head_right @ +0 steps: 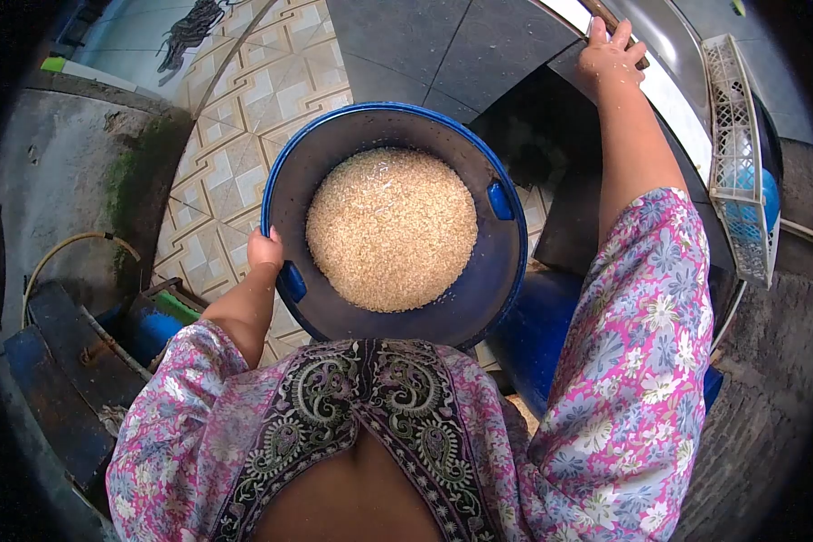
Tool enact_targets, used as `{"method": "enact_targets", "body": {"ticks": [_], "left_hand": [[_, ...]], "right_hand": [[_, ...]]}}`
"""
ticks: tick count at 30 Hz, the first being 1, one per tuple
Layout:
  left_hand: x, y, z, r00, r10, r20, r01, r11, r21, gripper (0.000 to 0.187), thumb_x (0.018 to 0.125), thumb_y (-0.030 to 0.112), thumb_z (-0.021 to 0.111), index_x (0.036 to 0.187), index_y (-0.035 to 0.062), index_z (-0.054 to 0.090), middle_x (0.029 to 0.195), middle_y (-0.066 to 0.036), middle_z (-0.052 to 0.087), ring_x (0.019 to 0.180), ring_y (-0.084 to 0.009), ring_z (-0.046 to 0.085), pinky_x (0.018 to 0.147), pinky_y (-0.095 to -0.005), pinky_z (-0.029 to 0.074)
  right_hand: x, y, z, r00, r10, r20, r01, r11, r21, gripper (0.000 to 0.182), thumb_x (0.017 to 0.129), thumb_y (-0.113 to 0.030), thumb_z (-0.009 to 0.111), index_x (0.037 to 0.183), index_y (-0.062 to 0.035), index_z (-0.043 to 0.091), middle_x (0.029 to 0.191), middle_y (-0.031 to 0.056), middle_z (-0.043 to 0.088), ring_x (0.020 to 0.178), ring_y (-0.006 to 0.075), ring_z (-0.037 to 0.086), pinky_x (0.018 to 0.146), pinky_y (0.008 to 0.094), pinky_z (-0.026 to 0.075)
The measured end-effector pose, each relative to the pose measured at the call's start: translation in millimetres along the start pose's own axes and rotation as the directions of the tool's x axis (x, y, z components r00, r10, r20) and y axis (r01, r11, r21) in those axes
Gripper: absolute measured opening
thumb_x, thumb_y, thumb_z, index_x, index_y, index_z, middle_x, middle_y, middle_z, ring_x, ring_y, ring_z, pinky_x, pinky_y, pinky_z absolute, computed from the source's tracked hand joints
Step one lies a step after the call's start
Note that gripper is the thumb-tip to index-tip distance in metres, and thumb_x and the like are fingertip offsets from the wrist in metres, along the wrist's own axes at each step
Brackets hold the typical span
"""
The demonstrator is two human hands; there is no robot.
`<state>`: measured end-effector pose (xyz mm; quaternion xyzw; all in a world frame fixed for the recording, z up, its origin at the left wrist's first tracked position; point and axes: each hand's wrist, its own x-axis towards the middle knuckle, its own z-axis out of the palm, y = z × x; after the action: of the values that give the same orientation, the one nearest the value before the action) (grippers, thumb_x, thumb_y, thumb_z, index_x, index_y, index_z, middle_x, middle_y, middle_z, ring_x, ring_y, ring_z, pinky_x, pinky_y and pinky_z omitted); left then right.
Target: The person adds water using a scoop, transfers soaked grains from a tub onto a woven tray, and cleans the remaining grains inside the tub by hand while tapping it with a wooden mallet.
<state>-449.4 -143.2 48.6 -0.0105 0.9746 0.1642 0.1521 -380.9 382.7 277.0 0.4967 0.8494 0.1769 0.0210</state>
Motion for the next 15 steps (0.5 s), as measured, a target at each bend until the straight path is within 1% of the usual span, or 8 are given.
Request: {"method": "enact_targets", "body": {"ticks": [3,5,6,8,10,12,15], "left_hand": [[1.0,-0.5,1.1,1.0,0.018,-0.022,-0.018,1.0,-0.006,0.029,0.079,0.027,0.052,0.085,-0.001,0.054,0.086,-0.023,0.056,0.081,-0.0381,0.055,0.071,-0.0421,0.044],[1.5,-0.6,1.1,1.0,-0.007,0.001,0.007,1.0,0.024,0.026,0.078,0.025,0.052,0.087,0.0008,0.055,0.088,-0.021,0.056,0.083,-0.0369,0.055,0.074,-0.0422,0.043],[1.9,-0.9,1.8,1.0,-0.007,0.0,0.007,1.0,0.022,0.026,0.078,0.025,0.052,0.087,0.0008,0.055,0.088,-0.021,0.056,0.083,-0.0369,0.055,0.074,-0.0422,0.043],[2.1,-4.2,3.8,0.999,0.039,-0.027,-0.039,0.999,0.004,0.029,0.079,0.027,0.051,0.085,-0.0011,0.054,0.085,-0.023,0.056,0.081,-0.0382,0.055,0.071,-0.0422,0.044],[2.4,-5.1,5.0,0.998,0.045,-0.046,-0.044,0.999,0.009,0.028,0.079,0.027,0.051,0.085,-0.0009,0.054,0.085,-0.023,0.056,0.08,-0.0383,0.055,0.07,-0.0423,0.044],[2.5,-6.5,7.5,0.996,0.05,-0.067,-0.049,0.999,0.013,0.028,0.079,0.026,0.051,0.085,-0.0008,0.055,0.084,-0.023,0.057,0.079,-0.0384,0.055,0.07,-0.0423,0.044],[4.2,-7.7,9.0,0.998,0.03,-0.057,-0.031,0.999,-0.017,0.026,0.079,0.025,0.052,0.084,-0.0003,0.055,0.083,-0.022,0.057,0.078,-0.0386,0.055,0.069,-0.0424,0.044]], "right_hand": [[0.8,-0.3,1.2,1.0,0.006,-0.009,-0.006,1.0,0.012,0.042,0.089,-0.022,0.025,0.129,-0.0335,0.022,0.14,0.0025,0.006,0.127,0.0329,0.011,0.097,0.0484,0.026],[-0.3,-0.2,3.1,1.0,0.005,-0.015,-0.005,1.0,0.004,0.042,0.089,-0.023,0.025,0.129,-0.0341,0.022,0.14,0.0019,0.007,0.127,0.0327,0.011,0.097,0.0483,0.025],[0.4,0.2,4.5,1.0,0.003,-0.021,-0.003,1.0,0.019,0.043,0.089,-0.022,0.025,0.129,-0.0338,0.022,0.14,0.0025,0.006,0.127,0.033,0.011,0.097,0.0487,0.026],[-0.8,-1.3,1.5,1.0,0.001,-0.029,0.0,0.999,0.035,0.043,0.088,-0.021,0.026,0.129,-0.0334,0.022,0.14,0.0031,0.006,0.127,0.0333,0.011,0.097,0.049,0.026],[-2.6,-2.6,-4.7,1.0,0.007,0.021,-0.006,1.0,-0.022,0.046,0.087,-0.017,0.028,0.129,-0.0326,0.022,0.14,0.0044,0.005,0.127,0.0344,0.011,0.095,0.0501,0.027],[-3.0,-1.1,-3.0,1.0,-0.003,0.013,0.003,1.0,-0.02,0.047,0.086,-0.016,0.028,0.13,-0.0319,0.022,0.14,0.0048,0.005,0.127,0.0347,0.011,0.095,0.0504,0.027],[-5.4,-1.7,-3.0,1.0,-0.017,-0.005,0.016,1.0,-0.015,0.048,0.085,-0.014,0.029,0.13,-0.0302,0.022,0.14,0.0057,0.005,0.126,0.0353,0.011,0.094,0.0506,0.028]]}}
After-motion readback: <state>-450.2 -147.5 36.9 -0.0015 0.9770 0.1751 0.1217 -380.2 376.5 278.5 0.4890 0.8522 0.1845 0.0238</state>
